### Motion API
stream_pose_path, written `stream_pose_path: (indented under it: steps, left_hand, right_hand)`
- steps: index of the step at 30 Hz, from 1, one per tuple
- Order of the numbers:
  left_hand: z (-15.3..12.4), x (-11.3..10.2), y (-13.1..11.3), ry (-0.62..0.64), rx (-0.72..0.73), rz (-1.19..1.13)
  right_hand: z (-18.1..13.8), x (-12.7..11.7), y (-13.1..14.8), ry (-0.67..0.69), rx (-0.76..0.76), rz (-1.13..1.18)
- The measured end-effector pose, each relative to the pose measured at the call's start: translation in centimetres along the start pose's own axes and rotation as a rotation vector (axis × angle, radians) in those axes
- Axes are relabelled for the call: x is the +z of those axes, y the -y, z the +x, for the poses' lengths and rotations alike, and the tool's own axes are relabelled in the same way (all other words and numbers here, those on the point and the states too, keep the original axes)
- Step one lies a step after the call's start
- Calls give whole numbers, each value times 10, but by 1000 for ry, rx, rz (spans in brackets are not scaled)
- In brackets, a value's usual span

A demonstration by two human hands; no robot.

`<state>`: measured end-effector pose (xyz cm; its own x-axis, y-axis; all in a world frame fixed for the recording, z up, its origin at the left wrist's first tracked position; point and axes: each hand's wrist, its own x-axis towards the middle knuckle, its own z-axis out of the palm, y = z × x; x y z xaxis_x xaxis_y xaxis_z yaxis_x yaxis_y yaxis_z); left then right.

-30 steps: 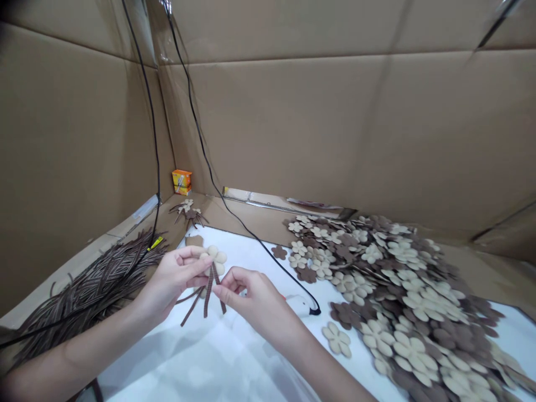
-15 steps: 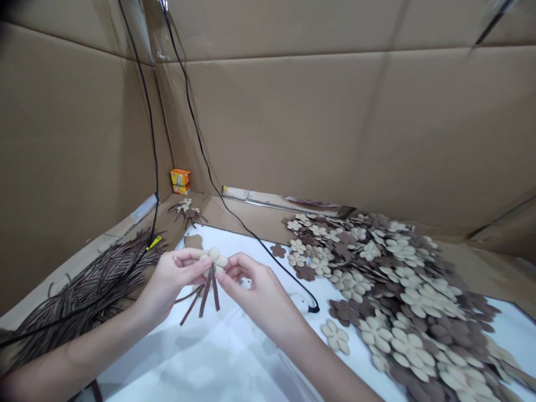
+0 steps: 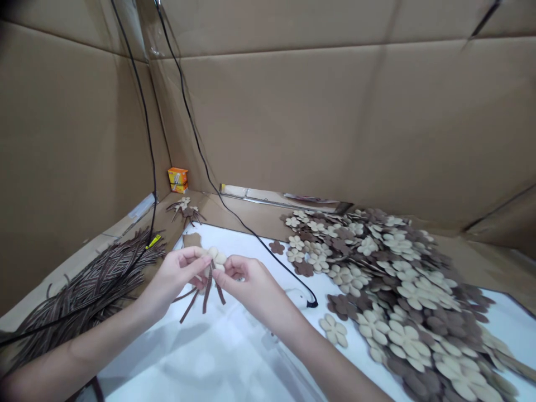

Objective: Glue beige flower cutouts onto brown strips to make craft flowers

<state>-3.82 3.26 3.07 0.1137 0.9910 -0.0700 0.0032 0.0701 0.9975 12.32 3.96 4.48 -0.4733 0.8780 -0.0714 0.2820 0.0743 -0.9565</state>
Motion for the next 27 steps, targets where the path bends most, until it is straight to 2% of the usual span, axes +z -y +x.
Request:
stream_pose_path:
  steps: [4, 8, 11, 16, 20, 27]
  left_hand:
    - [5, -7, -1, 125, 24, 62]
    - [8, -12, 3, 147, 27, 98]
    - [7, -12, 3, 155, -7, 76]
    - [3, -10, -3, 85, 40, 57]
    - [2, -8, -5, 48, 34, 78]
    - [5, -6, 5, -12, 69, 132]
  right_hand:
    - [-3, -3, 5, -3, 4, -126]
    - [-6, -2, 9, -8, 60, -180]
    - [-7, 0, 8, 36, 84, -156]
    - [-8, 0, 4, 73, 179, -152]
    - [-11, -1, 2, 61, 171, -117]
    - [-11, -1, 1, 26, 194, -160]
